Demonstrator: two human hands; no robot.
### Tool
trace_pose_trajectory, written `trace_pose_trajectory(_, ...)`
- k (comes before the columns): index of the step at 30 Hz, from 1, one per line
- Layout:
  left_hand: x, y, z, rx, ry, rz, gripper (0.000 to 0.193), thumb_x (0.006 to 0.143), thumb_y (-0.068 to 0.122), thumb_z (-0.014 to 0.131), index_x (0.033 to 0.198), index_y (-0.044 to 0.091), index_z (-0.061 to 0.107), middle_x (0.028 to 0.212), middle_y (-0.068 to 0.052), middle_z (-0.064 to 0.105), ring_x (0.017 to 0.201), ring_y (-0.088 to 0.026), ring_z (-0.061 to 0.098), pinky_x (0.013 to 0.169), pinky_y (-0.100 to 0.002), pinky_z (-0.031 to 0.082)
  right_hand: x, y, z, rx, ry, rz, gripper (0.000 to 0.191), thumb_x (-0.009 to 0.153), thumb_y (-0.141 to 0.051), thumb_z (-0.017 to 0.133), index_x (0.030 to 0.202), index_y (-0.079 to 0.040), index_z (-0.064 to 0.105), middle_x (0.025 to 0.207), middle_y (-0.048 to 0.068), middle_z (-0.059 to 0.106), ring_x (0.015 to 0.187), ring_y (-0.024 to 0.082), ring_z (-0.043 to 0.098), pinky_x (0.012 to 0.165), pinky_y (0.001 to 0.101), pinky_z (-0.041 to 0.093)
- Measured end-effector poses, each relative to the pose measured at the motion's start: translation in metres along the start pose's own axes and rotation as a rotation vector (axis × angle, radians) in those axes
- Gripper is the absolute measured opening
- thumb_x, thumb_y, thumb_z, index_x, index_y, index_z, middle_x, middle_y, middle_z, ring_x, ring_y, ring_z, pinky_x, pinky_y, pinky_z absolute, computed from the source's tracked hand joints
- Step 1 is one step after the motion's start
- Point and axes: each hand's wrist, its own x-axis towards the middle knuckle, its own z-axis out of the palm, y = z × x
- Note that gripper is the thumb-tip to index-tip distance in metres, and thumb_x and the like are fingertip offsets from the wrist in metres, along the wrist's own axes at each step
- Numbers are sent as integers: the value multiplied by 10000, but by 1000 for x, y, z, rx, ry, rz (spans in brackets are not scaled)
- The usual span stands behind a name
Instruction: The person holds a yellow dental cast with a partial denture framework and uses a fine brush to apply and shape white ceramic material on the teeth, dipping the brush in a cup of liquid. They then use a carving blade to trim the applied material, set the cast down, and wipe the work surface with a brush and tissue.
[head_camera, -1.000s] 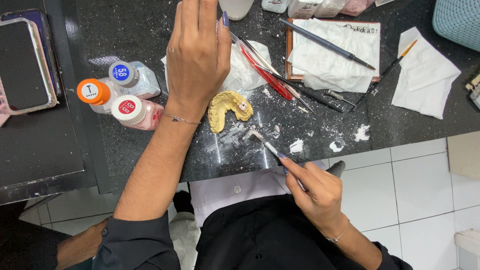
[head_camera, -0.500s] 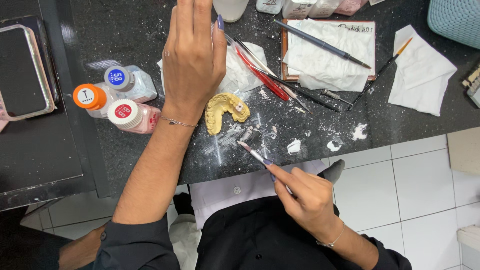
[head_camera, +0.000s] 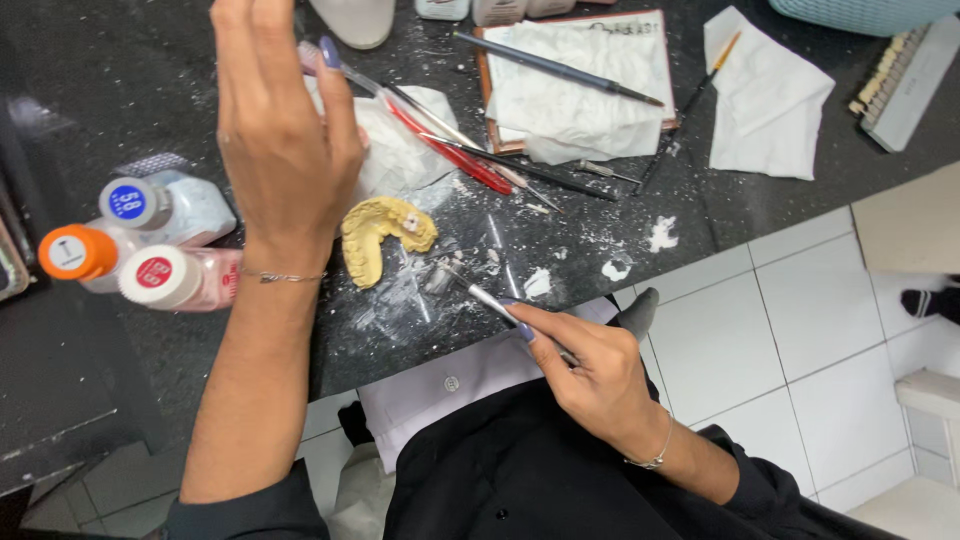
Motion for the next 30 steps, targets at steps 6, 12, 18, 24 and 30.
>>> trace_pose_trajectory(6,1,6,-3,-57,-6,-15,568,968,-82,539,1509,-9,382,1476,-204,421,1373,-386,532,1146,-456,466,-4,9,-1,33,-135,312,312,942,-101,668,1248,-105,726,725,73,773,500,138,681,457,281,482)
trace_pose_trajectory(12,-4,-1,0,-7,-15,-25,569,985,-54,564,1515,-6,362,1496,-233,390,1381,-430,500,1161,-467,452,-1,12,-2,63,-102,135,337,964,-57,624,1291,-85,702,791,92,759,553,77,651,500,246,496)
trace_pose_trajectory(18,-5,-8,6,20,-14,-43,497,1085,16,619,1508,-14,360,1522,-295,353,1384,-487,458,1175,-486,432,0,13,-6,47,-141,264,334,964,-71,634,1281,-103,732,517,62,545,445,79,479,456,266,400)
trace_pose_trajectory(24,-4,-9,8,3,-9,-48,496,1079,18,620,1505,-18,370,1518,-308,372,1391,-494,454,1184,-487,432,0,15,0,70,-110,247,322,966,-62,634,1271,-92,732,524,44,560,448,69,448,441,261,366)
trace_pose_trajectory(30,-1,-9,8,-28,-91,-130,465,1095,37,639,1497,-29,412,1475,-310,454,1340,-508,518,1108,-520,453,-4,12,3,40,-88,141,340,958,-49,633,1288,-85,708,689,48,693,485,45,514,456,248,410)
